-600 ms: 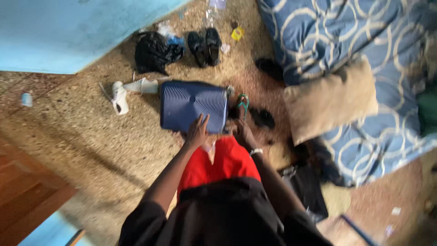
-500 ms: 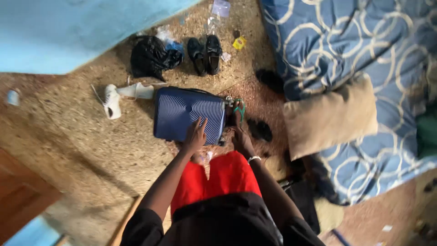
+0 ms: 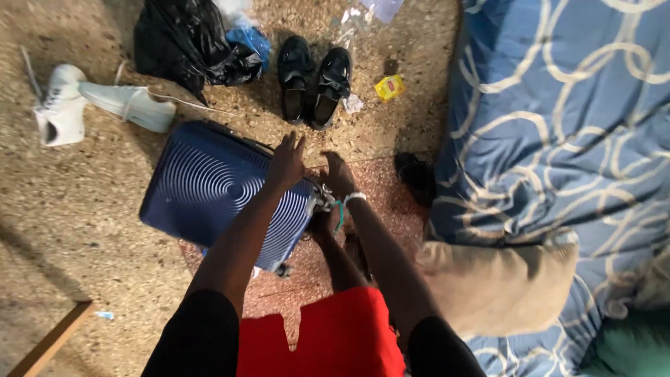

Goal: Picking up various shoes from the floor and putting them into a suitcase.

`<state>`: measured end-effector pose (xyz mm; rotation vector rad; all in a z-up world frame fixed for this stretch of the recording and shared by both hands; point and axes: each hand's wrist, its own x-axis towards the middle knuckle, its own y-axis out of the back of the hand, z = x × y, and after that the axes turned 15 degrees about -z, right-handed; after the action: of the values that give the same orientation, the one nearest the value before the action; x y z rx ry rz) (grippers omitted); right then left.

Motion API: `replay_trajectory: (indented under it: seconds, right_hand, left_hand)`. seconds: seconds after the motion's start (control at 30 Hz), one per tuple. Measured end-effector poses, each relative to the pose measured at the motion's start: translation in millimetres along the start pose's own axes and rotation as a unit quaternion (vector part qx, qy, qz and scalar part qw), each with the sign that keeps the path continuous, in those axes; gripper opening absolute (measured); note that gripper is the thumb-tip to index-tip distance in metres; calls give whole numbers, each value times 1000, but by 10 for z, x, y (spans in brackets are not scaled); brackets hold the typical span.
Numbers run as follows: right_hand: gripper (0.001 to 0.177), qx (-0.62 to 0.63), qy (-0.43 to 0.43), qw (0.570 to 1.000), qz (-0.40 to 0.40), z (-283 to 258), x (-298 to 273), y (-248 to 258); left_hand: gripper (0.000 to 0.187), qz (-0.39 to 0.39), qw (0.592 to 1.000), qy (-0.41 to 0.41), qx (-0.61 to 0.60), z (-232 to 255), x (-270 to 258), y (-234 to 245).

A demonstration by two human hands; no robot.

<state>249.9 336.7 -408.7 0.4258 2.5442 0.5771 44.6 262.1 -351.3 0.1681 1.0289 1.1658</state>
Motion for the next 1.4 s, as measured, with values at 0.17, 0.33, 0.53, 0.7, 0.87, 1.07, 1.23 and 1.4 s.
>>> replay_trajectory:
  seconds: [0.17, 0.33, 0.53, 0.7, 0.87, 1.07, 1.23, 1.4]
  right_hand:
    - [67, -37, 17, 999, 29, 537, 840, 119]
    - [66, 2, -9, 998, -58, 908, 1220, -48]
    - [56, -47, 27, 999, 7, 1136, 914, -294]
    - [29, 85, -50, 993, 60, -364, 426, 731]
    - [37, -30, 24, 999, 33, -1415, -19, 1405]
    - [85, -126, 53, 990, 17, -2558, -618, 1673]
    - [90, -164, 122, 978, -40, -3150, -1133, 1753]
    - [37, -246, 150, 951, -110, -3385, -1298, 1634]
  left_hand:
    - [70, 19, 994, 52, 97, -394, 950, -490]
    - [82, -67, 978, 182, 83, -690, 1462, -823]
    - [17, 5, 998, 54, 28, -988, 1496, -1243]
    - [12, 276, 953, -70, -106, -551, 1109, -927]
    - [9, 225, 955, -46, -190, 174, 118, -104]
    - [18, 308, 929, -28, -206, 1230, -1577, 1124]
    - [41, 372, 896, 54, -238, 1631, -2726, 1449]
    - [47, 281, 885, 118, -352, 1852, -3803, 1571]
